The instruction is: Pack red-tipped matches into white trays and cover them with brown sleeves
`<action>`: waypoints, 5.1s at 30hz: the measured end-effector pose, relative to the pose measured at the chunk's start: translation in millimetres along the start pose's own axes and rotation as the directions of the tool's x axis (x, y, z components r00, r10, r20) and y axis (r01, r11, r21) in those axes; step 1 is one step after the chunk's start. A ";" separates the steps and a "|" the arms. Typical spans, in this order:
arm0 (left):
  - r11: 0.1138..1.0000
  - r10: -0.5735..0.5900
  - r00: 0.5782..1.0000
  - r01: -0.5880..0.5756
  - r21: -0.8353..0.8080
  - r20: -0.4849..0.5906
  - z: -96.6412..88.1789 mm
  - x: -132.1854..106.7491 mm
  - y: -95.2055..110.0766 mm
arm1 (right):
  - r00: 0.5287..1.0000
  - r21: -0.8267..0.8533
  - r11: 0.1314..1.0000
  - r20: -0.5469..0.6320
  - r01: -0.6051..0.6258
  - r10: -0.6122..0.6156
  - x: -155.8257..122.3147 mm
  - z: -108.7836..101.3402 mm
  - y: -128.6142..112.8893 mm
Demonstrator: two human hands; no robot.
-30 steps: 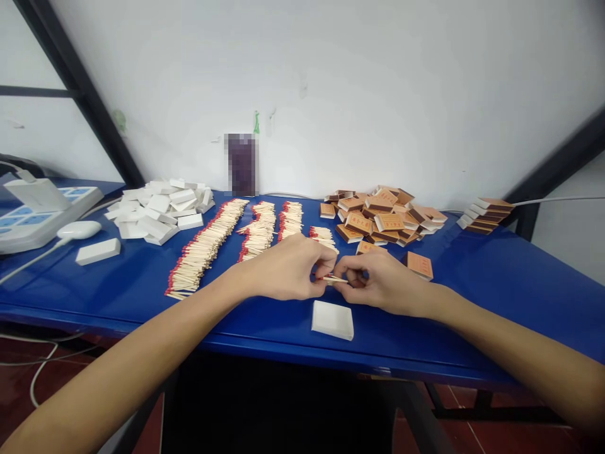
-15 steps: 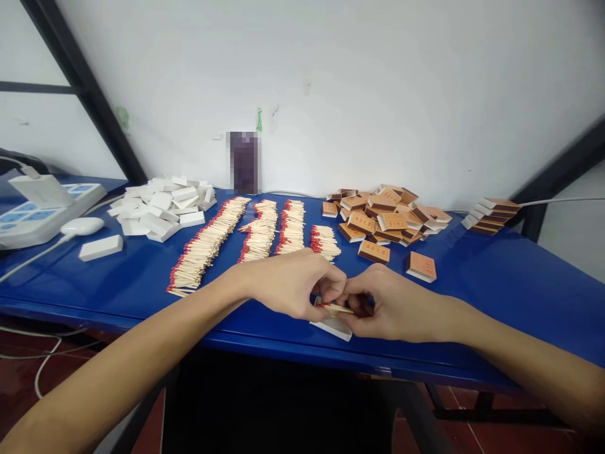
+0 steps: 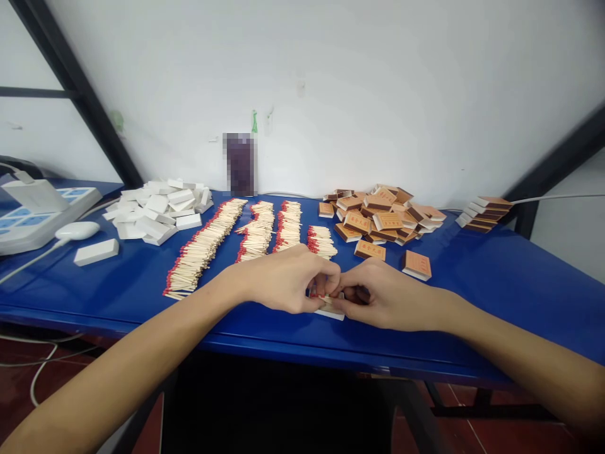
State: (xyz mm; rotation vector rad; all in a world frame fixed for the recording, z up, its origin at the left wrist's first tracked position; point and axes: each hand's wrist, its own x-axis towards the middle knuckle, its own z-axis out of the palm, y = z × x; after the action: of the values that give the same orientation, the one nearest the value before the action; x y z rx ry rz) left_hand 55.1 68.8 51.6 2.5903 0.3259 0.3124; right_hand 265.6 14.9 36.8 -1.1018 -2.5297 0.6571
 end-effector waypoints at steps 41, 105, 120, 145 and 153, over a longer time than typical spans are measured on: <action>0.913 0.076 0.917 0.093 0.396 -0.391 4.0 6.9 -19.8 | 0.970 -0.169 0.976 -0.223 -0.140 0.100 11.7 5.1 32.4; 0.723 0.193 0.907 0.127 0.679 -0.375 78.1 -73.9 25.0 | 0.945 -0.378 0.899 -0.144 0.223 -0.295 3.2 -0.3 28.3; 0.720 0.190 0.909 0.128 0.682 -0.371 78.5 -74.4 23.7 | 0.972 -0.205 0.959 -0.094 0.194 -0.216 2.4 -0.8 17.5; 0.716 0.203 0.907 0.120 0.688 -0.370 79.0 -74.6 22.5 | 0.960 -0.289 0.953 -0.281 -0.091 0.007 19.2 7.2 49.3; 0.712 0.203 0.906 0.124 0.691 -0.371 79.3 -74.0 23.0 | 0.959 -0.267 0.958 -0.282 -0.101 0.023 18.5 7.9 48.8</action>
State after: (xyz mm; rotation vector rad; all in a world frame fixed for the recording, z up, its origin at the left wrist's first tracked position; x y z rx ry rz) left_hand 11.3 -7.9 -15.4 3.2706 0.6499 0.9450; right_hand 279.6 55.8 6.4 -1.2713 -2.3976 0.1434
